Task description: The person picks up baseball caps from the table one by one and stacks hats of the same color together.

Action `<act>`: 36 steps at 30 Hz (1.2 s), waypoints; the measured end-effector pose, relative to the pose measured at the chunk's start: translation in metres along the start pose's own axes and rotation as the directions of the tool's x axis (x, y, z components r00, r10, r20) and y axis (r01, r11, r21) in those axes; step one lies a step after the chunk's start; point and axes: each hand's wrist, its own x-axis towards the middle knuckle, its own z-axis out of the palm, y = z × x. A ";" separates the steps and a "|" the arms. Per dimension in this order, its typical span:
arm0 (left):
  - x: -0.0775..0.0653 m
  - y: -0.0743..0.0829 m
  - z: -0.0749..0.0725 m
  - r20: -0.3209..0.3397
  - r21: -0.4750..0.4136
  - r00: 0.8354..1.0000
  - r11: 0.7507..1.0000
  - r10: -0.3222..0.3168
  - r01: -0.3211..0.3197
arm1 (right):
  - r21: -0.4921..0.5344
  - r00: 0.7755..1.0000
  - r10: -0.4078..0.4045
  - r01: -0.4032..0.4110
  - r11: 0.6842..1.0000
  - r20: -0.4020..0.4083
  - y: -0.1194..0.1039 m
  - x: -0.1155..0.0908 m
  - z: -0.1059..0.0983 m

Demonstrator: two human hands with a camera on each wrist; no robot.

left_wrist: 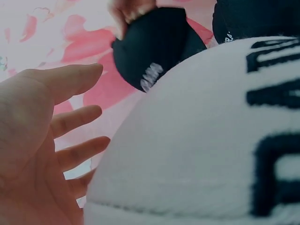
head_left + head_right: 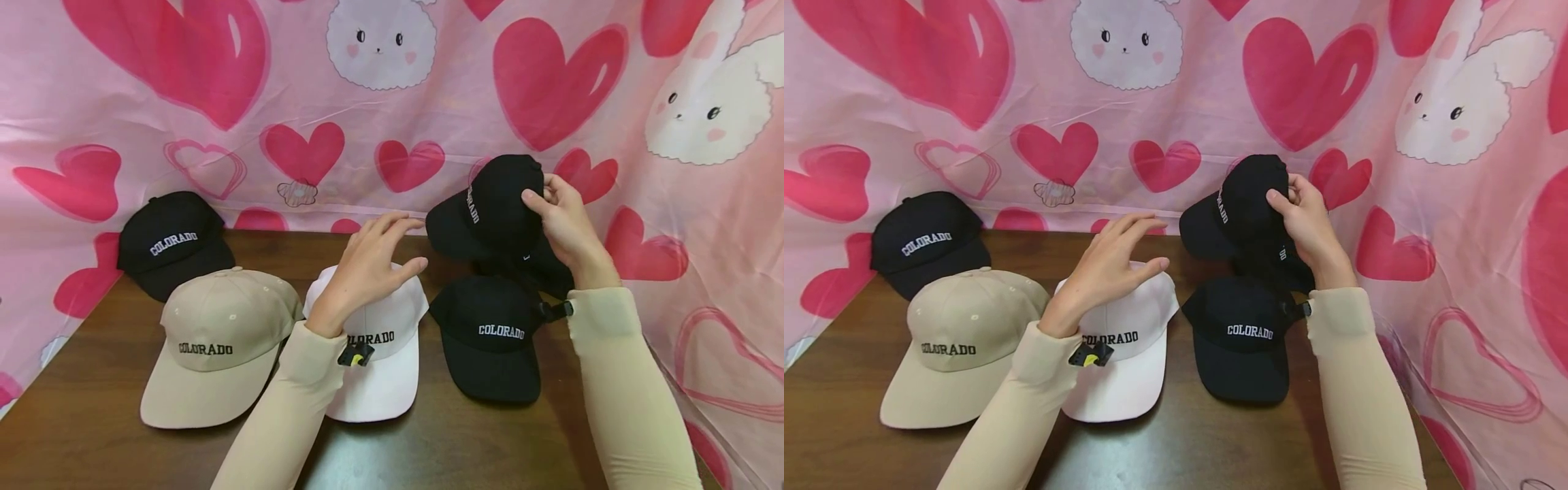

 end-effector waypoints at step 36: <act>0.007 0.027 0.016 0.007 -0.414 0.973 0.886 0.231 -0.208 | 0.164 0.623 -0.291 0.255 0.953 0.726 -0.031 -0.092 -0.020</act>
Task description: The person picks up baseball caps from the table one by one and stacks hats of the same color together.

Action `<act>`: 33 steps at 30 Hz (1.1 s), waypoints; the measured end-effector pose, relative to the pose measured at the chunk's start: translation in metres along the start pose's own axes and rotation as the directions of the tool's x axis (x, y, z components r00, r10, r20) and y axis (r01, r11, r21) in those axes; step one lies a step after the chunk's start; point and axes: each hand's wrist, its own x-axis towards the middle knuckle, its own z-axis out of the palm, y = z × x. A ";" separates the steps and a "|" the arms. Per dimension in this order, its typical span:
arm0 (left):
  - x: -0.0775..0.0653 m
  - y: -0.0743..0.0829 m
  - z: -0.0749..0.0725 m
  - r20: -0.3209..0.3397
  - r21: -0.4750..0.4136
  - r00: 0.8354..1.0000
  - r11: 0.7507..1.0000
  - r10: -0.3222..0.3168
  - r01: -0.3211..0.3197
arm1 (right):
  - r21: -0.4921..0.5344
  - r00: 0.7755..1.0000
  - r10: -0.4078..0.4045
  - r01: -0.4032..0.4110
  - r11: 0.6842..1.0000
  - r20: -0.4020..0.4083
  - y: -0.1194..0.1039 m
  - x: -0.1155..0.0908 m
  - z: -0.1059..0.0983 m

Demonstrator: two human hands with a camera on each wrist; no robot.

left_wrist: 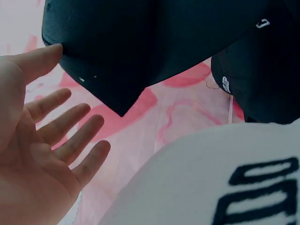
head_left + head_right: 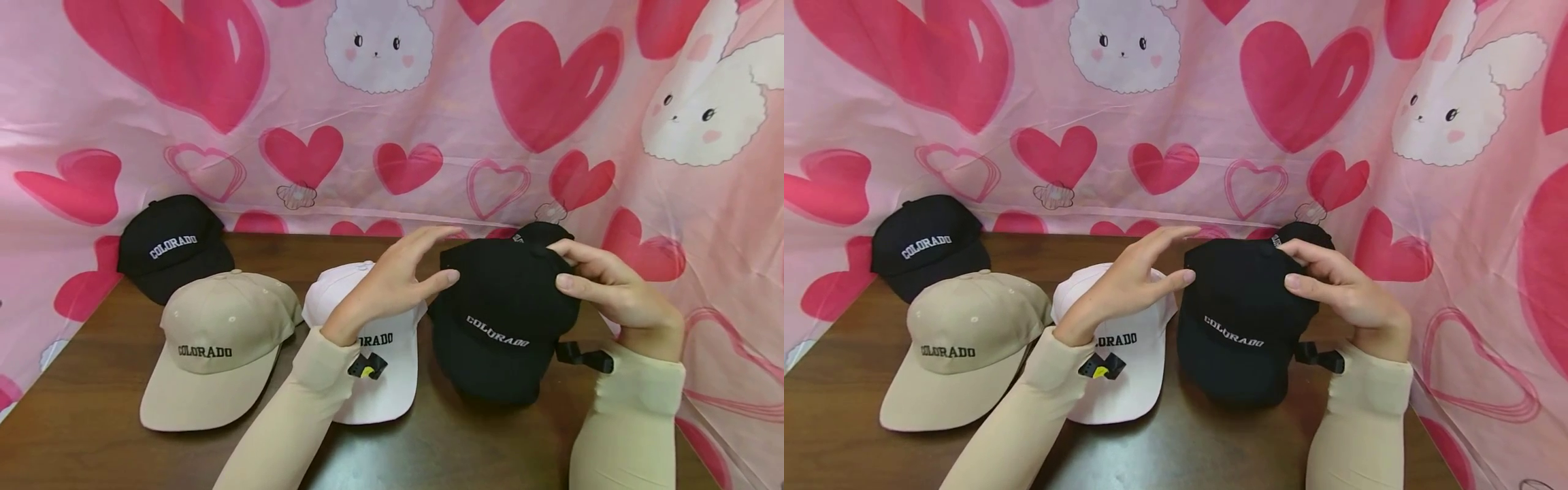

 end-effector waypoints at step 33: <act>0.001 0.032 0.012 0.250 -0.642 0.960 0.720 -0.129 0.264 | -0.311 0.909 0.386 -0.417 0.854 -0.159 -0.005 -0.018 -0.011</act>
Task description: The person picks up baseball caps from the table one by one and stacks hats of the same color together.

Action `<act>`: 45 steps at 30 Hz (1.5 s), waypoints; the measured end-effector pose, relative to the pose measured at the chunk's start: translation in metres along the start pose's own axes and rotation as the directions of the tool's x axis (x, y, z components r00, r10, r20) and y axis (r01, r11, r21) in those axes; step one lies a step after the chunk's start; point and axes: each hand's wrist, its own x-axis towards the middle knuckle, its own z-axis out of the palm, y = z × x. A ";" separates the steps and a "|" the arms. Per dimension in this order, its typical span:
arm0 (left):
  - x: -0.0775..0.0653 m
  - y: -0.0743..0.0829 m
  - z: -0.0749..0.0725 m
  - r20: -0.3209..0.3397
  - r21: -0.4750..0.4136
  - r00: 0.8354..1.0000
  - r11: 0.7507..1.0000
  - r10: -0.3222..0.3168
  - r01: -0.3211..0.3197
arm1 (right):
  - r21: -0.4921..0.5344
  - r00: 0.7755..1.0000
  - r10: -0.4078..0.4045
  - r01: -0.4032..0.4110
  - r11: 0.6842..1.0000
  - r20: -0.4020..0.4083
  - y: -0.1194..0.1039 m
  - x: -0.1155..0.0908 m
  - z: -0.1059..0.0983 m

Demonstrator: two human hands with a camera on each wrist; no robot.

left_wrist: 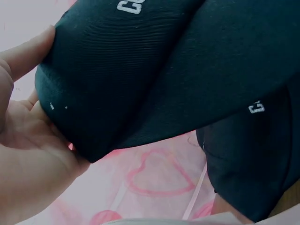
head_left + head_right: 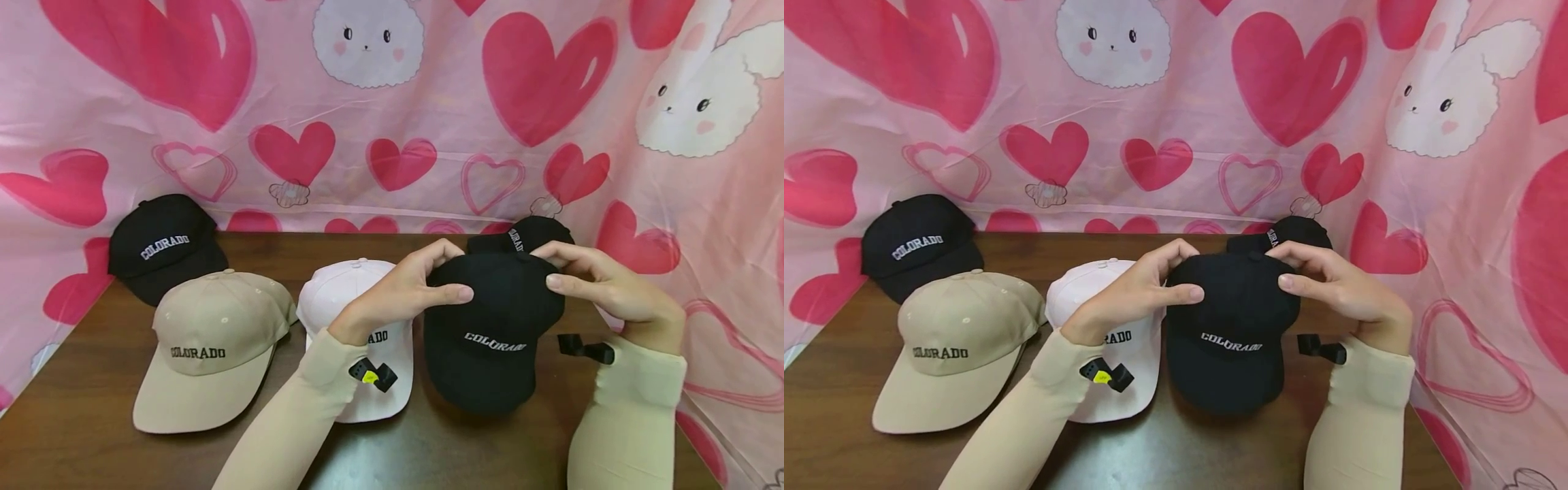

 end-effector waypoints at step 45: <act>0.018 -0.074 0.023 -0.393 0.266 0.874 0.874 -0.287 0.406 | 0.104 0.961 0.276 -0.277 0.955 0.023 0.076 -0.002 -0.014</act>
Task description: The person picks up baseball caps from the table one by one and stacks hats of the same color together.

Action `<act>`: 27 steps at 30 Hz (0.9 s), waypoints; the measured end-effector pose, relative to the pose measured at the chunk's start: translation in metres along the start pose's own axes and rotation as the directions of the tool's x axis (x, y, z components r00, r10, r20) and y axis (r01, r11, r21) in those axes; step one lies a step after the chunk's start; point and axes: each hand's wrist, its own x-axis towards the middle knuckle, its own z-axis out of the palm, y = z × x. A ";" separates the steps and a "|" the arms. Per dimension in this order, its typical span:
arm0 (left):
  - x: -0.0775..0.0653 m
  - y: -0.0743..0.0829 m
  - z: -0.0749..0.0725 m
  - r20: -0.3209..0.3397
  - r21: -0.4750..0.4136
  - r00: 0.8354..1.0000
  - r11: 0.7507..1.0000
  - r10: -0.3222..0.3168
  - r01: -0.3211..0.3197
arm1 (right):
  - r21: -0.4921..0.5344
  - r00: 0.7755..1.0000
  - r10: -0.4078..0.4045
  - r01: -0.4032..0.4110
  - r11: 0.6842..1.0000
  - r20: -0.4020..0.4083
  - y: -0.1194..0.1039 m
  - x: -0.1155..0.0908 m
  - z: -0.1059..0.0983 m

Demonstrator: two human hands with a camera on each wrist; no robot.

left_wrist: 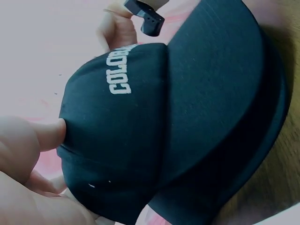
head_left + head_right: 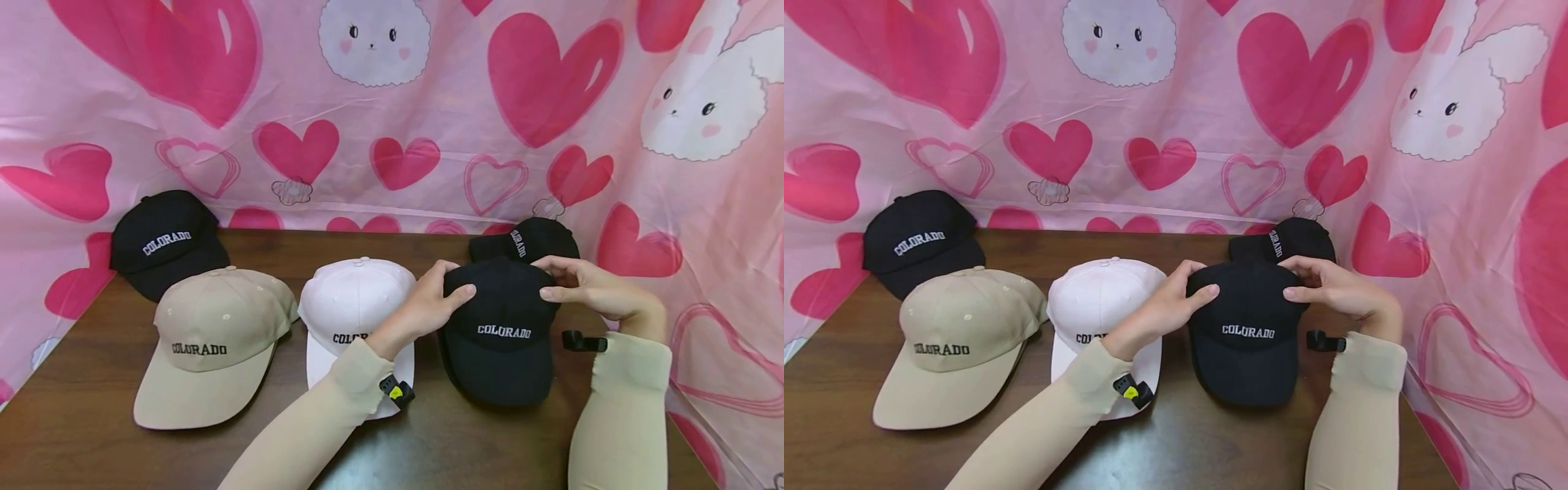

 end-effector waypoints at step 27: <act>-0.001 -0.001 0.003 0.100 0.217 0.993 0.973 0.060 -0.081 | -0.153 0.988 0.131 -0.143 0.978 -0.087 0.020 0.017 0.003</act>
